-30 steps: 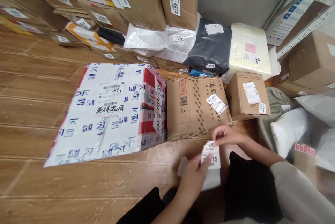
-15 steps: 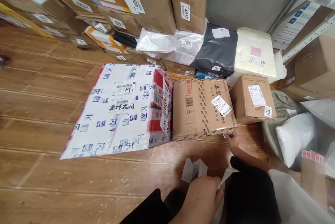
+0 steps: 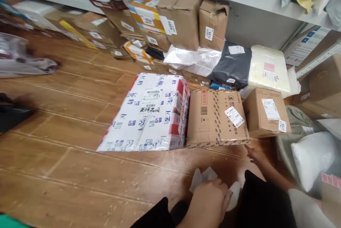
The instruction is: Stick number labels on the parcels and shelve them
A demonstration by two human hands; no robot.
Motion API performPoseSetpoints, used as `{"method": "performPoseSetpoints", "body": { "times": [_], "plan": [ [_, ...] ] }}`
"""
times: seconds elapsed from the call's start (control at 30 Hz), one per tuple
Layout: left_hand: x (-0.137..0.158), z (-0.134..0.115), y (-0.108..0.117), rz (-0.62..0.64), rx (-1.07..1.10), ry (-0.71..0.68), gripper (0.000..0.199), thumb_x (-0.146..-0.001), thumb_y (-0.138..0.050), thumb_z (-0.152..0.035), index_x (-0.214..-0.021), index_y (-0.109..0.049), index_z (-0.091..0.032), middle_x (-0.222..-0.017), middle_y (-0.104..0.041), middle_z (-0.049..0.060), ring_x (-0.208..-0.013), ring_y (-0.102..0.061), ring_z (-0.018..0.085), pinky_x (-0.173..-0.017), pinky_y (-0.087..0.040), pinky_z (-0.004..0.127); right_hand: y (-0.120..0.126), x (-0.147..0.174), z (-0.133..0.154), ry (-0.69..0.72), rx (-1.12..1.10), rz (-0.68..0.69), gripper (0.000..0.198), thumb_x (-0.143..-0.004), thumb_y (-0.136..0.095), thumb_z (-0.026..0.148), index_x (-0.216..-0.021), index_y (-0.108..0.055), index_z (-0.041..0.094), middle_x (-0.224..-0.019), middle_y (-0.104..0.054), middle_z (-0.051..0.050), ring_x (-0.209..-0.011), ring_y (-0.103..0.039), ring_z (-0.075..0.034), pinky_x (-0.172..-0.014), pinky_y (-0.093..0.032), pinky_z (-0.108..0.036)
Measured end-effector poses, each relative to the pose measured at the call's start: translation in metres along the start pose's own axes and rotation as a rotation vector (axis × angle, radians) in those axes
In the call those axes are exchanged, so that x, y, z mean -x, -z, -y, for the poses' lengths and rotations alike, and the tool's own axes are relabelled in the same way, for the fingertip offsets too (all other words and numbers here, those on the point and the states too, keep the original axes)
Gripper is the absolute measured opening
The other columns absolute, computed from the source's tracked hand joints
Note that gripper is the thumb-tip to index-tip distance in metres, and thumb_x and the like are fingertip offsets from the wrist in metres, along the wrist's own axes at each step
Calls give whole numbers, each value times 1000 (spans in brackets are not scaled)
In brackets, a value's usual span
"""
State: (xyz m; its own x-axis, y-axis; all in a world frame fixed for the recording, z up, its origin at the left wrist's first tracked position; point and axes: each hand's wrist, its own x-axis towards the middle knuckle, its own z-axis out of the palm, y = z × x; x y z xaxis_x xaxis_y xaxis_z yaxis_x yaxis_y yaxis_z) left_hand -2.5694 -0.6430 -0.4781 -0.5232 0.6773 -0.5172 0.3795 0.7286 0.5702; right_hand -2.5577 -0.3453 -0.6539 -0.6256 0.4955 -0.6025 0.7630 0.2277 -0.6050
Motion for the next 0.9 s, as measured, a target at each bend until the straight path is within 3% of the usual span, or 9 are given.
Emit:
{"method": "performPoseSetpoints", "body": {
  "times": [0.03,0.1,0.17,0.23,0.33,0.43,0.57,0.73,0.9],
  "plan": [
    [1,1,3,-24,1,-8,28,-95,-48,-22,-91,-76,-19,-94,-74,10,-88,-68,25,-77,-47,34,14,8,14,-44,15,193,60,-78,-63,79,-72,-64,19,-84,-71,-18,-89,-69,-37,-84,-54,-55],
    [3,4,9,-86,18,-31,26,-93,-50,-20,-89,-76,-19,-95,-73,10,-89,-68,25,-77,-47,33,39,30,52,258,-11,507,64,-79,-66,78,-99,-72,18,-101,-73,-18,-101,-68,-34,-94,-51,-51],
    [5,7,15,-168,66,-40,25,-92,-51,-19,-87,-75,-19,-96,-73,8,-90,-67,24,-78,-46,32,52,62,98,605,-63,724,78,-76,-77,71,-136,-61,23,-131,-64,-16,-124,-58,-33,-105,-45,-49],
    [6,9,22,-273,176,-40,25,-92,-50,-21,-85,-74,-20,-94,-73,7,-88,-66,22,-77,-45,31,53,95,142,786,-13,893,81,-71,-87,61,-138,-60,25,-131,-65,-14,-113,-64,-30,-93,-52,-41],
    [7,10,28,-459,478,-63,33,-95,-45,-28,-80,-73,-18,-86,-72,8,-80,-64,21,-74,-45,32,35,132,189,852,72,800,30,-86,-79,48,-98,-78,21,-90,-73,-7,-76,-65,-18,-68,-52,-27],
    [8,10,30,-644,939,-84,36,-96,-43,-38,-100,-74,-18,-102,-74,11,-92,-66,24,-84,-49,34,9,143,209,857,-3,638,34,-84,-79,52,-87,-77,18,-75,-69,-4,-62,-58,-15,-56,-46,-25],
    [7,11,31,-763,1408,-137,50,-77,-74,-42,-121,-64,-20,-115,-72,10,-101,-67,24,-85,-53,33,-18,144,214,873,-111,470,42,-77,-82,59,-84,-75,18,-63,-62,-1,-54,-51,-12,-50,-41,-24],
    [5,18,35,-795,1506,-77,44,-71,-77,-59,-70,-63,-17,-63,-63,0,-59,-54,13,-56,-44,23,-25,156,218,873,-195,517,41,-72,-87,56,-83,-75,19,-64,-62,-1,-54,-52,-12,-50,-41,-23],
    [8,24,36,-871,1371,-50,54,-77,-67,-67,-59,-56,-17,-56,-55,-2,-56,-46,12,-52,-36,22,-20,165,224,746,-151,652,38,-69,-91,50,-80,-73,18,-67,-64,0,-57,-53,-12,-53,-43,-22]
  ]
}}
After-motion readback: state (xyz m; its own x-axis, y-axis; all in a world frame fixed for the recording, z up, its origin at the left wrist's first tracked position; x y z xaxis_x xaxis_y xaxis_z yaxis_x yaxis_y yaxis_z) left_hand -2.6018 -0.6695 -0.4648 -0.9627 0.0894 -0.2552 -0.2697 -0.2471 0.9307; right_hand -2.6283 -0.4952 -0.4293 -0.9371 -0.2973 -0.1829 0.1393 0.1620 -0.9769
